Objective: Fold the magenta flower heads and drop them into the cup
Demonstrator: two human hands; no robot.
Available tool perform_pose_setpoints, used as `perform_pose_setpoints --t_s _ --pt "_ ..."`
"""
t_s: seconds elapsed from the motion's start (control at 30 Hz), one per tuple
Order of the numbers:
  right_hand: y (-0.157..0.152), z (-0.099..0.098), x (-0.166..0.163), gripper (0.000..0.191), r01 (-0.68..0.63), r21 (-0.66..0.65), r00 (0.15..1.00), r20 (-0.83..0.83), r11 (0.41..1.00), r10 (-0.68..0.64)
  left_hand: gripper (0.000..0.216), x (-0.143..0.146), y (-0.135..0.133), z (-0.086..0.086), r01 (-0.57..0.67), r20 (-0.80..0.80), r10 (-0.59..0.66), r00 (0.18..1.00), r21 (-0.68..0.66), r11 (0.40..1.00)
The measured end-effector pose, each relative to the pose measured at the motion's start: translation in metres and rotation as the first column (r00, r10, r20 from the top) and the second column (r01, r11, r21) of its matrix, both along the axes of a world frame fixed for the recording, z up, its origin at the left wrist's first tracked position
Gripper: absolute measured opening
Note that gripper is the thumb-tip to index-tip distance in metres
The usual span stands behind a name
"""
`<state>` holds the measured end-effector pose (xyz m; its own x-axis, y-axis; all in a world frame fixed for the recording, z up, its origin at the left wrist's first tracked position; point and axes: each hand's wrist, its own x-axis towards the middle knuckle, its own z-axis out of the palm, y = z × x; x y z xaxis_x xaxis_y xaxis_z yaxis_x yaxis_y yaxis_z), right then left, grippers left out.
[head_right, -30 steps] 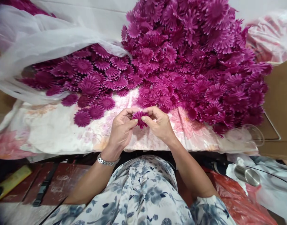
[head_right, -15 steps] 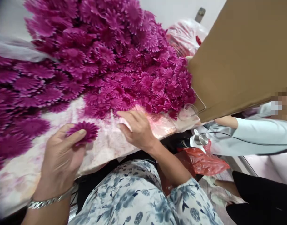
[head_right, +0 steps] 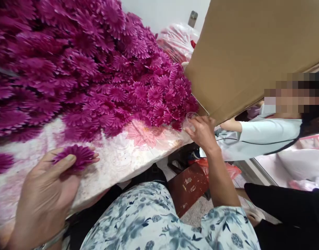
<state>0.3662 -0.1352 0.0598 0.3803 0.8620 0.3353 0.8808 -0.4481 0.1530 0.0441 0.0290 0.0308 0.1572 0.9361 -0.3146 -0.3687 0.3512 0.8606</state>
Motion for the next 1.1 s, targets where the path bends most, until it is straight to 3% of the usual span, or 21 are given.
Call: perform_pose_setpoints --t_s 0.17,0.37,0.47,0.63,0.7,0.77,0.83,0.93,1.0,1.1 --pt "0.011 0.008 0.006 0.024 -0.014 -0.245 0.998 -0.061 0.969 -0.001 0.023 0.000 -0.003 0.000 0.021 -0.005 -0.021 1.000 -0.039 0.999" --pt "0.017 0.009 0.010 0.024 -0.021 -0.301 0.997 -0.075 0.953 -0.002 0.023 0.000 -0.003 0.002 0.032 0.037 -0.031 0.999 -0.044 0.998" --pt "0.013 0.012 0.016 0.024 -0.073 -0.231 0.993 -0.104 0.970 0.050 0.025 0.000 -0.003 0.002 0.040 0.028 -0.039 0.999 -0.042 0.998" --pt "0.000 0.027 0.011 0.027 -0.099 0.151 0.991 -0.070 0.984 0.111 0.023 0.002 -0.006 0.000 0.069 0.086 -0.065 0.994 -0.039 0.997" --pt "0.004 0.028 -0.006 0.022 -0.156 0.281 0.984 -0.037 0.947 0.174 0.019 0.005 -0.008 0.000 0.078 0.139 -0.063 0.988 -0.103 0.992" --pt "0.017 0.024 -0.033 0.017 -0.278 0.372 0.938 -0.095 0.885 0.334 0.005 0.009 -0.009 0.001 0.086 0.246 -0.039 0.968 -0.182 0.979" --pt "0.037 0.015 -0.071 0.014 -0.405 0.447 0.806 -0.237 0.798 0.542 0.014 0.012 -0.011 0.002 0.121 0.353 -0.035 0.935 -0.226 0.967" --pt "0.069 -0.004 -0.138 0.017 -0.597 0.518 0.524 -0.325 0.612 0.787 0.027 0.014 -0.014 0.006 0.143 0.454 -0.024 0.891 -0.229 0.963" --pt "0.084 -0.019 -0.178 0.023 -0.680 0.510 0.418 -0.319 0.526 0.850 0.032 0.013 -0.016 0.007 0.162 0.491 -0.007 0.871 -0.273 0.948" --pt "0.091 -0.038 -0.216 0.031 -0.735 0.461 0.414 -0.276 0.497 0.867 0.030 0.010 -0.015 0.006 0.098 0.503 0.089 0.859 -0.334 0.937"
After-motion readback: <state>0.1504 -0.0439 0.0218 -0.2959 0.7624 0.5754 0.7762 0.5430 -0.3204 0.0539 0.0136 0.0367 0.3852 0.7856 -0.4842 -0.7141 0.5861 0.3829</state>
